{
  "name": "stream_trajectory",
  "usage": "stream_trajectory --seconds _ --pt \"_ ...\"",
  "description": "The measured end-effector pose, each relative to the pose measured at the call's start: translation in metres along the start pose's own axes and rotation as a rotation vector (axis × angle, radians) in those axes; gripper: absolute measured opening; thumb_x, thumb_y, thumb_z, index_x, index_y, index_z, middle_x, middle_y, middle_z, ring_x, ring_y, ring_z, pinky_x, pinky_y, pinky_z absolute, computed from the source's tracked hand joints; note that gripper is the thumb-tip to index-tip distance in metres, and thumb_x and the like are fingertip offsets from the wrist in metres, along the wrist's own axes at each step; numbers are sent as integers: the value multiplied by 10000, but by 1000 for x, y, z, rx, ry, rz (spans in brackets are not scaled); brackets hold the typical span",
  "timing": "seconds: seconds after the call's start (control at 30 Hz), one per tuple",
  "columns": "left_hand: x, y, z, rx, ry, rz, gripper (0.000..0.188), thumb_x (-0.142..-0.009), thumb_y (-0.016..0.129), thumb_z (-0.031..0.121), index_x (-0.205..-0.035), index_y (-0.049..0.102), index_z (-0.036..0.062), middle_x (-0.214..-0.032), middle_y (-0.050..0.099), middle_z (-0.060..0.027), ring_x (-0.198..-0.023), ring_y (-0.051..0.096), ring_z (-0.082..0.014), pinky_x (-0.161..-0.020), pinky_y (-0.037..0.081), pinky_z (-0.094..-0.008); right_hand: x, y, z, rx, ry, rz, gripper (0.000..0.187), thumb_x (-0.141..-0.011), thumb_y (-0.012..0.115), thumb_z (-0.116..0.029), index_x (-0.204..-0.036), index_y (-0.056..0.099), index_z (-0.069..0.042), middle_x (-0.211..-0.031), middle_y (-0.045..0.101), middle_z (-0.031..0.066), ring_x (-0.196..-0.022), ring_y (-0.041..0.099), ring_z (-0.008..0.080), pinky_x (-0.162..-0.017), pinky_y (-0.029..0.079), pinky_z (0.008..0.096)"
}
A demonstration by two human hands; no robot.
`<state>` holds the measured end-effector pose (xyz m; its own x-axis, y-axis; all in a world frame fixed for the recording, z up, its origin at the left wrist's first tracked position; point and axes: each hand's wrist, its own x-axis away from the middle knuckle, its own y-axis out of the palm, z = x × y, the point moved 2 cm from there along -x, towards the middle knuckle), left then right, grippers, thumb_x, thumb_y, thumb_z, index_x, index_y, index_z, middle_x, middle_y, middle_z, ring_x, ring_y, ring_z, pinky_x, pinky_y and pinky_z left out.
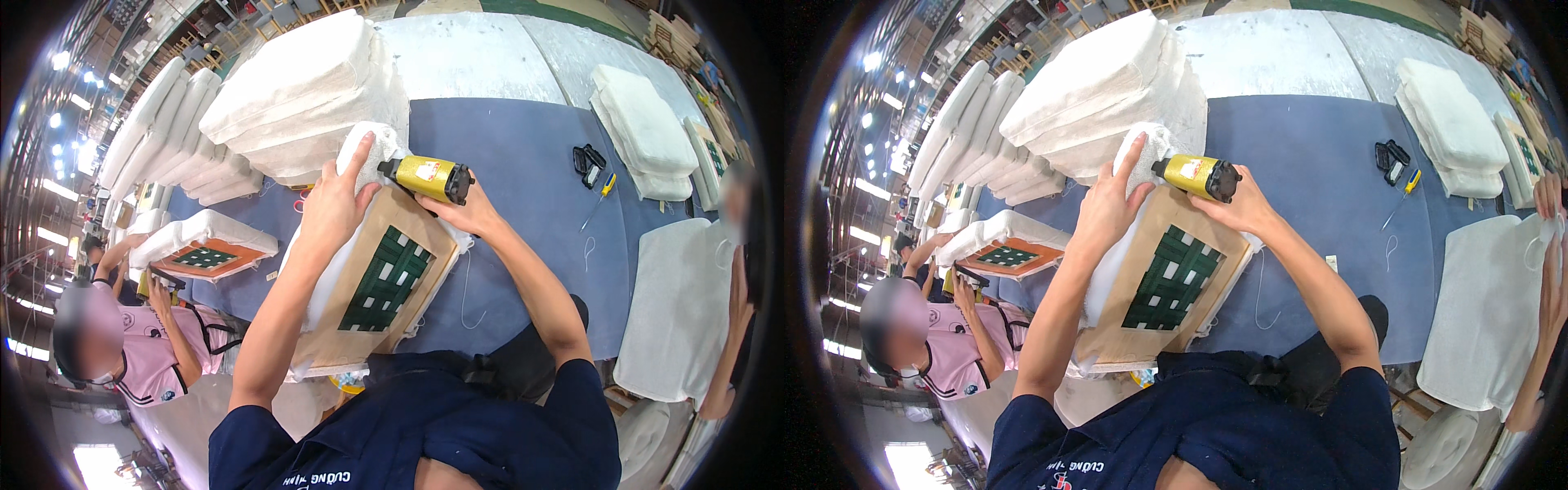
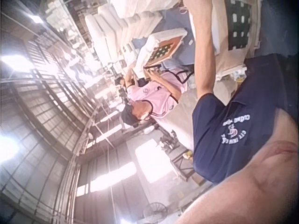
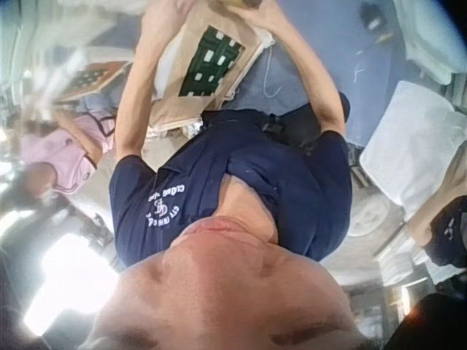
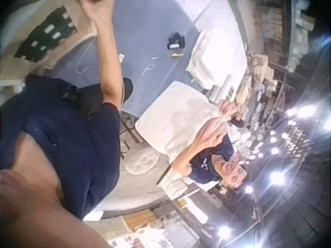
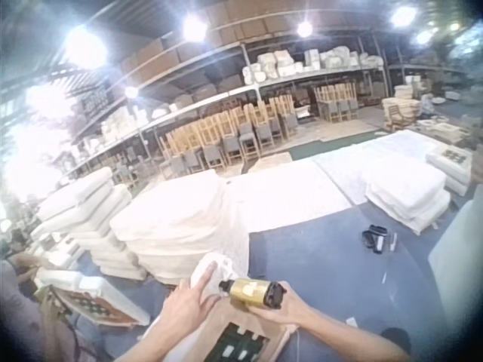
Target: The person wraps white foam padding around a wooden chair frame and secures it using a pneumatic staple gun. They repeatedly pull the fabric taut, staple along the edges, and flip the frame to work on different sides. Other workers are visible nearby performing similar tasks.
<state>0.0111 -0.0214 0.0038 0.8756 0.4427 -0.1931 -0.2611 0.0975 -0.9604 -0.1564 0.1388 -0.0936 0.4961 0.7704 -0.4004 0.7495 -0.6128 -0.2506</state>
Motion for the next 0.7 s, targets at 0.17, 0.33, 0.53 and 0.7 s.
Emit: stream_trajectory --seconds 0.17,0.33,0.53,0.7 --pt "1 2 2 -14 38 -1 937 -971 810 251 -1732 287 416 -1198 623 -326 -1019 726 -543 -843 616 -558 14 5 -18 26 21 -33 351 -897 848 -226 -1170 790 -14 -1009 820 172 -873 799 314 -840 613 377" --pt "7 0 3 -13 56 1 1014 -920 834 184 -1734 274 408 -1213 606 -328 -1021 714 -559 -867 618 -570 24 11 -39 2 -1 -103 298 -923 862 -166 -1157 799 8 -1011 844 128 -889 810 178 -821 623 324" --pt "5 -25 -23 280 284 -293 967 -1012 742 252 -1783 159 272 -1609 432 -311 -1490 463 -473 -1236 400 -504 71 35 -20 40 -70 36 328 -862 893 -148 -1132 782 1 -961 811 157 -854 791 261 -809 597 363" --pt "9 1 -66 883 21 -353 699 -1208 186 511 -1786 110 124 -1856 122 -89 -1705 101 -264 -1377 95 -403 122 101 10 143 -55 174 518 -785 926 -160 -1229 743 34 -926 790 167 -865 768 309 -842 571 371"
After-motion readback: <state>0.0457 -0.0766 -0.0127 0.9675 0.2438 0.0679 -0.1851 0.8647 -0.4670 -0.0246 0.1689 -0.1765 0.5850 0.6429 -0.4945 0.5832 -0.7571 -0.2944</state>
